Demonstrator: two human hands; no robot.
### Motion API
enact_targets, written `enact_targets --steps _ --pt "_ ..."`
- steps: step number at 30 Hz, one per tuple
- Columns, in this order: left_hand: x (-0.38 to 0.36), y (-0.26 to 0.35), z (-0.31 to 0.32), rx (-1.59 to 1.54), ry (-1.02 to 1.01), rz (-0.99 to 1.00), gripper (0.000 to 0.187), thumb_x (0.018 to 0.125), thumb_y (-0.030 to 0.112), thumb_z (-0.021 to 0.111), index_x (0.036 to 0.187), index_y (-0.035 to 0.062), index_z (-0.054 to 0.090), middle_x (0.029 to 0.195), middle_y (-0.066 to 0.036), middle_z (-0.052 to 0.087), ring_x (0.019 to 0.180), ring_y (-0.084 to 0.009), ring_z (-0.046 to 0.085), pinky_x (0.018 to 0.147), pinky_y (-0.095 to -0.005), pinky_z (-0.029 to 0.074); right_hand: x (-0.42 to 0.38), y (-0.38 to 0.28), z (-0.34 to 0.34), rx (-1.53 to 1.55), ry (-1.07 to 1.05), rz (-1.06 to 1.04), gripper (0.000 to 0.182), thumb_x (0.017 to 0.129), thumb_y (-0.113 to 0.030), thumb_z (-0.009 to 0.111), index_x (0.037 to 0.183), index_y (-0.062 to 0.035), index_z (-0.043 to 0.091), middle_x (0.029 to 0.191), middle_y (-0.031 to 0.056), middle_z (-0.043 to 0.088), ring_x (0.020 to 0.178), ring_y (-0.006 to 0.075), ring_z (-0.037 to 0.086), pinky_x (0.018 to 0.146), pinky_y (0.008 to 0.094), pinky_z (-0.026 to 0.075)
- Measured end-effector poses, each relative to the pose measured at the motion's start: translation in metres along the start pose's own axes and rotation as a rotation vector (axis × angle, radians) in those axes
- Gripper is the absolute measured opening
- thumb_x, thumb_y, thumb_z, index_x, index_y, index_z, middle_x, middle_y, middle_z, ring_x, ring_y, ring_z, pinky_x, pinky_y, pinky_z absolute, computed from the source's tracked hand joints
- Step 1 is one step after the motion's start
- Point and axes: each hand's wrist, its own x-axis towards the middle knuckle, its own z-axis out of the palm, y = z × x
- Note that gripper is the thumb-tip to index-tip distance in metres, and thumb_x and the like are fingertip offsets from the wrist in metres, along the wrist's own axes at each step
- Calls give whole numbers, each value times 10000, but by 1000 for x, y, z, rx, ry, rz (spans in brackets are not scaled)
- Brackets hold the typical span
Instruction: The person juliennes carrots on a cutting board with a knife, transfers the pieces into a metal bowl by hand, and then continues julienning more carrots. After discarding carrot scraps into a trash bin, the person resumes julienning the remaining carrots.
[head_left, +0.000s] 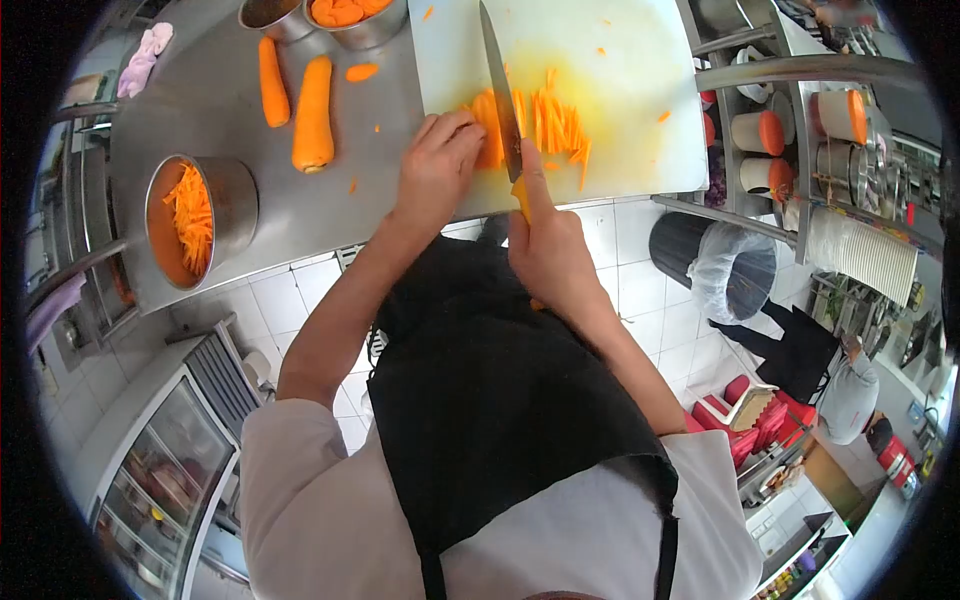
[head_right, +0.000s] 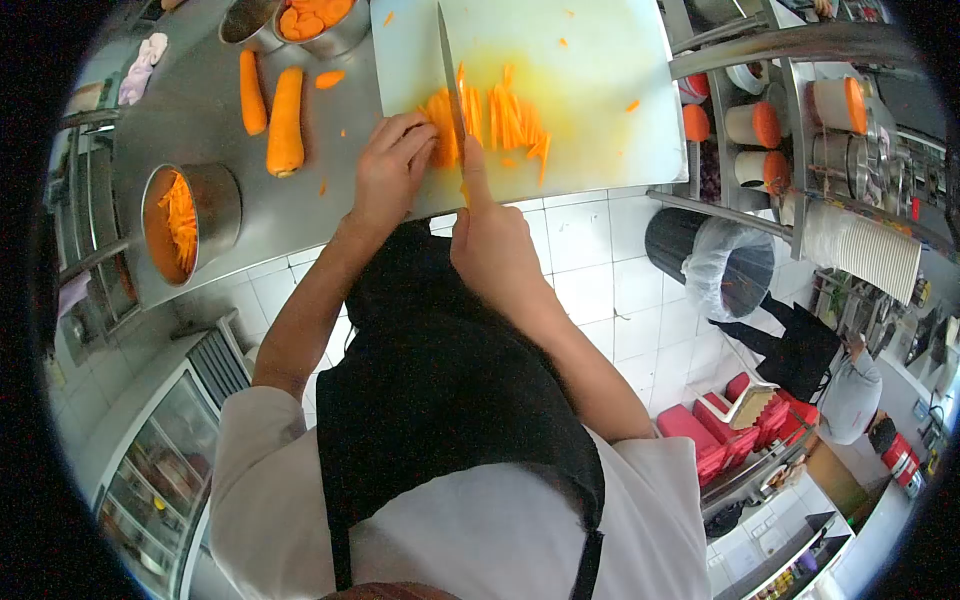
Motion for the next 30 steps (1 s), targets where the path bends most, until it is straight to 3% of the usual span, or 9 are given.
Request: enact_targets --steps 5,8,15,23,26,30 --pt "2 1 -1 28 12 32 141 823 6 705 963 14 685 1008 -91 661 903 -300 629 779 -392 547 4 17 22 -30 31 25 820 889 28 546 1602 -34 147 737 310 647 704 515 641 666 576 515" --pt "3 2 1 43 14 35 144 816 6 706 958 13 686 1006 -93 662 899 -299 629 781 -392 548 18 24 29 -8 114 -35 787 889 12 546 1602 -53 221 732 326 645 696 510 654 674 539 528" --pt "-1 2 1 34 20 19 192 799 -3 752 984 7 700 1044 -100 683 919 -306 652 794 -393 552 13 -6 -16 -32 -10 -18 819 873 24 560 1595 -22 177 674 295 635 648 515 631 654 578 520" --pt "0 5 -1 33 13 22 141 800 2 706 939 16 685 992 -95 662 888 -298 623 780 -391 545 11 25 34 -46 120 -67 829 881 8 563 1607 -34 165 708 308 642 666 505 645 667 535 529" --pt "2 3 0 32 29 30 146 797 4 701 940 20 682 992 -92 662 885 -299 621 783 -392 545 21 20 21 -30 36 29 820 883 2 564 1606 -32 178 714 314 641 677 510 641 673 538 526" --pt "-3 -2 1 50 4 18 174 812 6 742 983 9 708 1040 -95 683 940 -308 644 812 -393 547 25 5 -2 -42 18 -48 803 892 -18 560 1603 -27 186 717 324 640 690 516 644 687 551 523"
